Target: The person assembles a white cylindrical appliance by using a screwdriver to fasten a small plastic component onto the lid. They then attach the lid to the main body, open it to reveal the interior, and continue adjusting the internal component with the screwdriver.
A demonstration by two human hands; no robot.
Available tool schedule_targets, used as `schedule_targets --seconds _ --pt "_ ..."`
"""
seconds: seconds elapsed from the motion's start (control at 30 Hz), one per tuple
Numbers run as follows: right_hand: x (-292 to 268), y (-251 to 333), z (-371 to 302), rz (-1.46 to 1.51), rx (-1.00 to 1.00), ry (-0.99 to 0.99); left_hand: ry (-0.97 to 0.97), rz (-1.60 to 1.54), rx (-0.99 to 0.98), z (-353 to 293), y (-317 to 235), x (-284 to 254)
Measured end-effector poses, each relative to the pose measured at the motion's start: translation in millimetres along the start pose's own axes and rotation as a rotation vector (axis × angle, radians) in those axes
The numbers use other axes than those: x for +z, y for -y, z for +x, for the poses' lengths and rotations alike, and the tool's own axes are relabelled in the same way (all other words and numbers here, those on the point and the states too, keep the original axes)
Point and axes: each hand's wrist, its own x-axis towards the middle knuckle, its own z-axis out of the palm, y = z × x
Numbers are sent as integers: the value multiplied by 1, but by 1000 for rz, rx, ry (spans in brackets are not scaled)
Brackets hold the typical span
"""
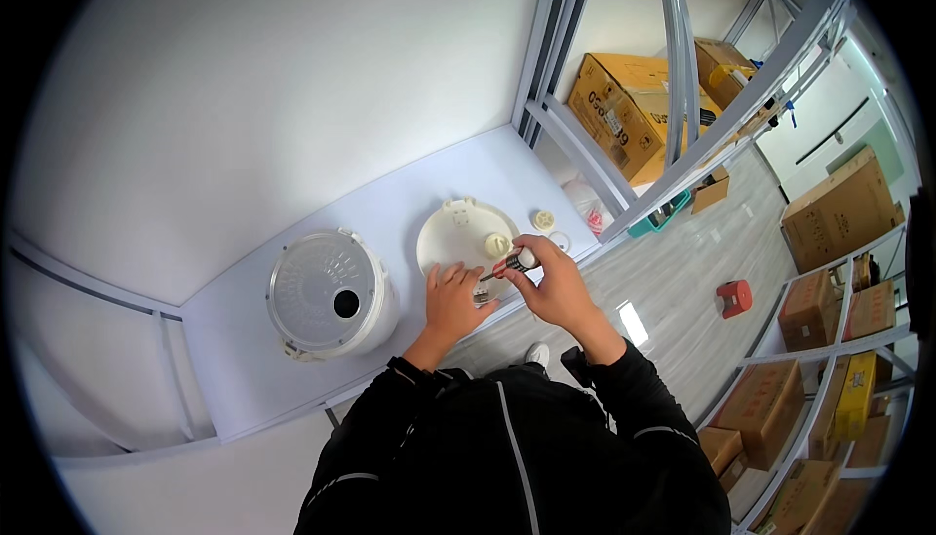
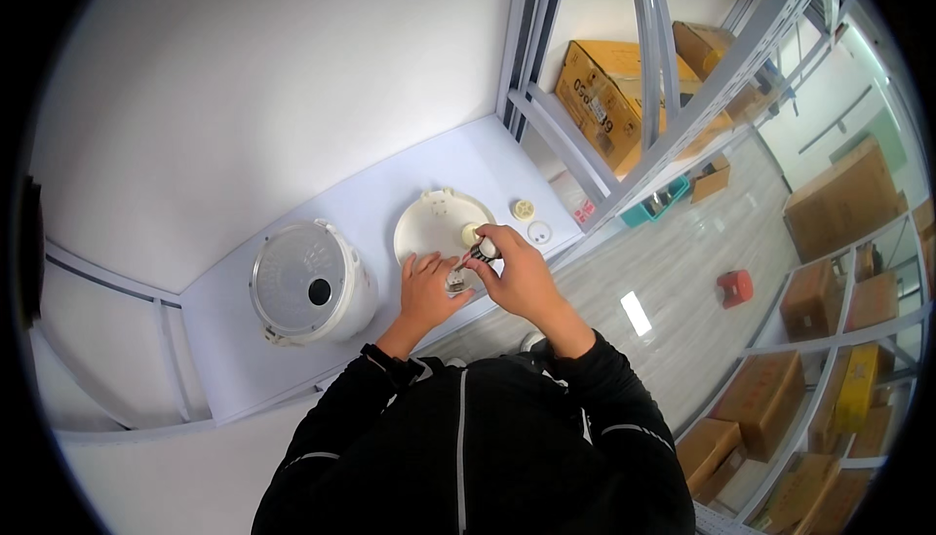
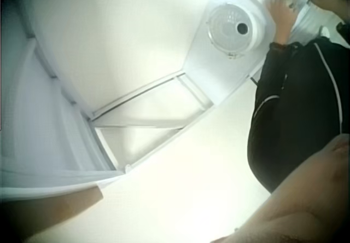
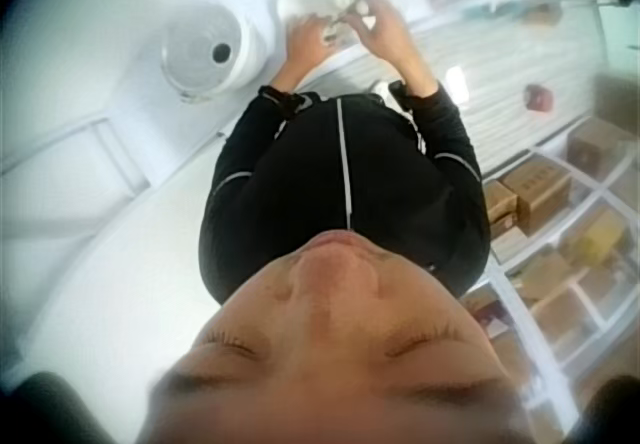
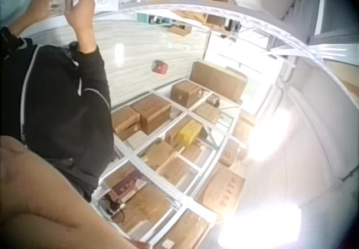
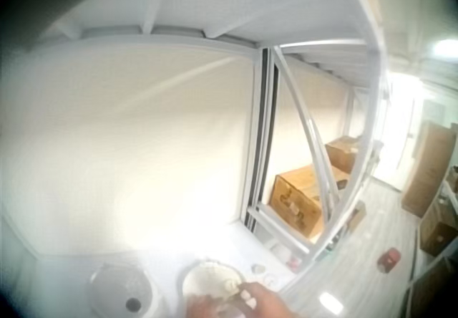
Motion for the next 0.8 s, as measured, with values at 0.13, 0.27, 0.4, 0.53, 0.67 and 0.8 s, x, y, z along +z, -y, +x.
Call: schedule_targets --seconds 0.13,0.27,0.4,0.53,0.67,0.8 --pt "-1 1 0 -1 23 5 -14 6 0 0 -1 2" --pt "3 -2 -2 -18 41 11 -32 10 4 -1 -2 4" --pt "3 -4 -2 -77 -17 6 -53 7 10 0 -2 7" --pt "0 4 6 -306 -27 28 -62 4 26 2 -3 7" --pt "5 8 9 -487 54 17 -71 31 45 2 -8 5" --pt "2 14 9 -546 87 41 -75 69 52 3 -11 9"
